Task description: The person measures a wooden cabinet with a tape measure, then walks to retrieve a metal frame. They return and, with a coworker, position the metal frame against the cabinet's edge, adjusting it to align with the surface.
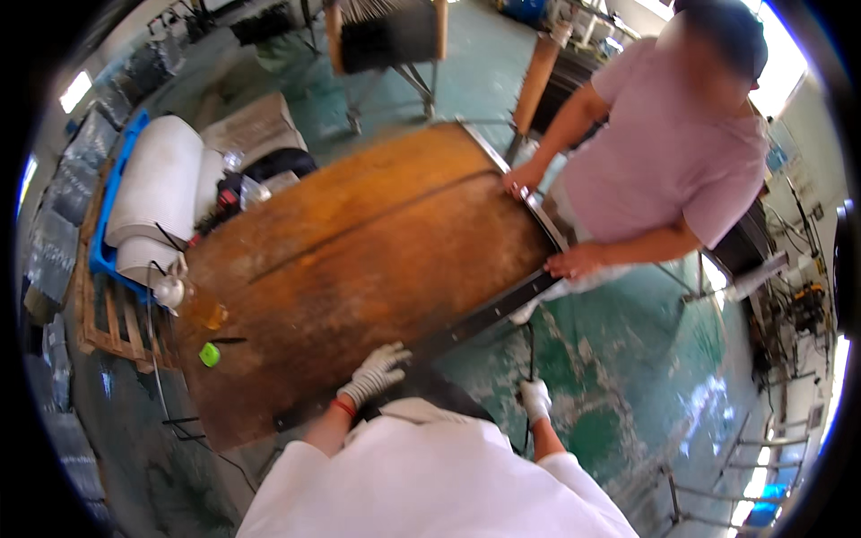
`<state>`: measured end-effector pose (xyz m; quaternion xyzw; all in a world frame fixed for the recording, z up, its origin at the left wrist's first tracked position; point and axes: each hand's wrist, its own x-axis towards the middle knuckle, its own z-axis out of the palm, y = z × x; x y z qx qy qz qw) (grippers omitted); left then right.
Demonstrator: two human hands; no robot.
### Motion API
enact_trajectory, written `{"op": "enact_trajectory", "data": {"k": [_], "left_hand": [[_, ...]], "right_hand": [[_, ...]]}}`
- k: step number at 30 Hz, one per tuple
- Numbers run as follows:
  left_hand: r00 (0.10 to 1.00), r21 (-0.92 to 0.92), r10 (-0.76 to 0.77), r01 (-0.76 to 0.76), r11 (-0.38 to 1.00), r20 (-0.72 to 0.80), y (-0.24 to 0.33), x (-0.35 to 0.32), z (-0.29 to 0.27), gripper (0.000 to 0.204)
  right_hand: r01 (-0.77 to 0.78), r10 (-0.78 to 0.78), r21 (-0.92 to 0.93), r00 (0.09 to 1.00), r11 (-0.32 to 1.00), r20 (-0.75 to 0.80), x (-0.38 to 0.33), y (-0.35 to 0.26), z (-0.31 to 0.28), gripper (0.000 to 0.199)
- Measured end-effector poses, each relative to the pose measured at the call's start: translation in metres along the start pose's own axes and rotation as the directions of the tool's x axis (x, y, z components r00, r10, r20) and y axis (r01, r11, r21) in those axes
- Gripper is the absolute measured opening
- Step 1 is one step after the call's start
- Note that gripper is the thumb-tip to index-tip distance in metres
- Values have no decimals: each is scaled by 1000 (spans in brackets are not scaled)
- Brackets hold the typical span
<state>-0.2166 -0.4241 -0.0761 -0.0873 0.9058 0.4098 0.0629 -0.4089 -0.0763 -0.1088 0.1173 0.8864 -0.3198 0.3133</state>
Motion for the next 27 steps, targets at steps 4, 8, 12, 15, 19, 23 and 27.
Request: {"op": "enact_trajectory", "data": {"k": [4, 8, 12, 15, 19, 23, 27], "left_hand": [[995, 113, -90, 94, 989, -46, 15, 4, 2, 46], [986, 60, -138, 144, 988, -96, 15, 6, 11, 46], [976, 4, -104, 106, 994, -190, 13, 6, 7, 42], [959, -34, -52, 44, 998, -279, 10, 7, 10, 38], [962, -92, -56, 32, 995, -267, 10, 5, 9, 39], [979, -78, -112, 100, 992, -172, 3, 5, 9, 47], [983, -71, -112, 103, 992, -143, 1, 5, 10, 49]], "right_hand": [[-93, 94, 30, 996, 995, -9, 13, 8, 7, 22], [-91, 90, 83, 996, 992, 20, 10, 4, 5, 21], [-84, 84, -13, 996, 996, -5, -14, -19, -4, 23], [-26, 25, -66, 999, 997, -20, -1, -2, -1, 30], [45, -43, 83, 999, 996, -15, 4, 8, 3, 21], [-26, 22, 186, 1000, 982, 22, 6, 7, -1, 19], [-47, 40, 213, 999, 976, 37, 7, 6, -5, 20]]}}
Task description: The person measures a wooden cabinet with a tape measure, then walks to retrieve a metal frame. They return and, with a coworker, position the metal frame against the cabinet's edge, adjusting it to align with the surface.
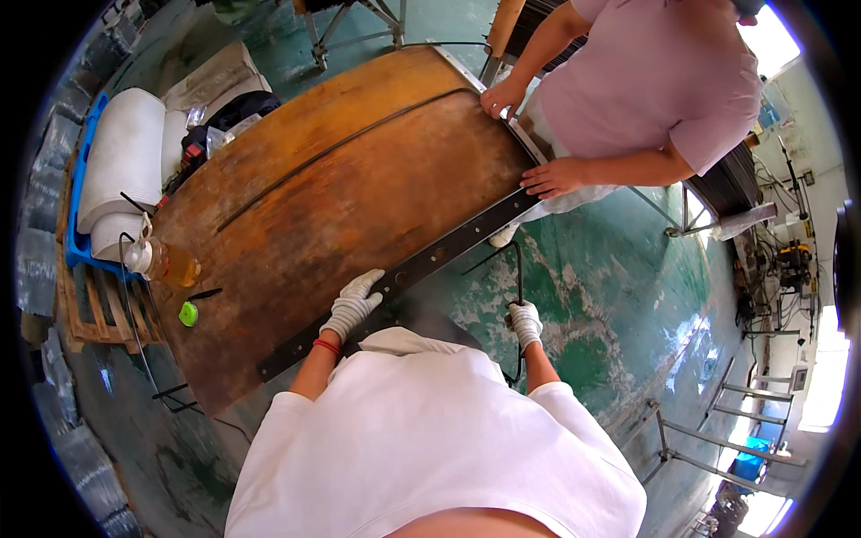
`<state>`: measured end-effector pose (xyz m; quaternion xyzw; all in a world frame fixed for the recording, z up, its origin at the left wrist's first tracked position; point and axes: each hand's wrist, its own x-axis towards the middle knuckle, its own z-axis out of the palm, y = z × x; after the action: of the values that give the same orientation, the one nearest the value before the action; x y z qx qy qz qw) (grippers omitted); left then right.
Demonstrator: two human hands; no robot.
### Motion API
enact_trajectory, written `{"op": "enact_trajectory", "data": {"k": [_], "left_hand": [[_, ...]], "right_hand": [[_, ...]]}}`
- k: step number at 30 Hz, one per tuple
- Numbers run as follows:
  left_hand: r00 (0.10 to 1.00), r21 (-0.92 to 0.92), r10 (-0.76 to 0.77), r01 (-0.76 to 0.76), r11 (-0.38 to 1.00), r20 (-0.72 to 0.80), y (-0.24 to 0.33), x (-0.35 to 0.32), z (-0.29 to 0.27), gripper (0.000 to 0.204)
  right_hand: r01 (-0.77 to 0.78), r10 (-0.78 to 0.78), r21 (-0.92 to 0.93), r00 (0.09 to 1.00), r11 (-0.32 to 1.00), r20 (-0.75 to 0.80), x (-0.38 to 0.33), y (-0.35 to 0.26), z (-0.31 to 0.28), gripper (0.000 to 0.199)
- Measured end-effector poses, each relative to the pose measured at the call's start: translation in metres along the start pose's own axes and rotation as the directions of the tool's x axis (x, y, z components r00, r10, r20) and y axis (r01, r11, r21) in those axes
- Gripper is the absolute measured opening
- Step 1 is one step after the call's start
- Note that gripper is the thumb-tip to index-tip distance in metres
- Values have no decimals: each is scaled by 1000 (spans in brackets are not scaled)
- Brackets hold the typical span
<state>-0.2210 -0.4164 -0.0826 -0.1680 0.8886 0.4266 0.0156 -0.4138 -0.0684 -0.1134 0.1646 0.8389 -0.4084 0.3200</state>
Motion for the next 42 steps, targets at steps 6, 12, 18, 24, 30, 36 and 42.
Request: {"op": "enact_trajectory", "data": {"k": [6, 12, 18, 24, 30, 36, 42], "left_hand": [[1000, -17, 19, -20, 1000, -21, -2, -2, 0, 48], [987, -230, -148, 131, 964, -60, 15, -14, -23, 39], [974, -462, -226, 192, 866, -18, 43, -40, -56, 23], [975, -475, -211, 218, 853, 68, 119, -65, -91, 24], [999, -307, -36, 27, 951, -24, 161, -65, -104, 22], [998, -271, -58, 60, 961, 15, 163, -58, -106, 23], [998, -285, -67, 69, 956, 17, 165, -55, -109, 23]], "right_hand": [[12, -12, -1, 1000, 1000, 5, 1, 2, 0, 20], [6, -5, -23, 1000, 1000, 6, -6, -7, 1, 21], [-19, 20, -54, 1000, 998, 10, -2, -3, 0, 23], [-8, 7, -83, 1000, 997, -12, 5, 4, 2, 20], [0, 0, -27, 1000, 1000, 4, 7, 5, 5, 18], [-36, 36, -96, 999, 995, -1, 17, 14, 3, 24], [-50, 48, -131, 999, 990, -21, 20, 14, 3, 22]]}}
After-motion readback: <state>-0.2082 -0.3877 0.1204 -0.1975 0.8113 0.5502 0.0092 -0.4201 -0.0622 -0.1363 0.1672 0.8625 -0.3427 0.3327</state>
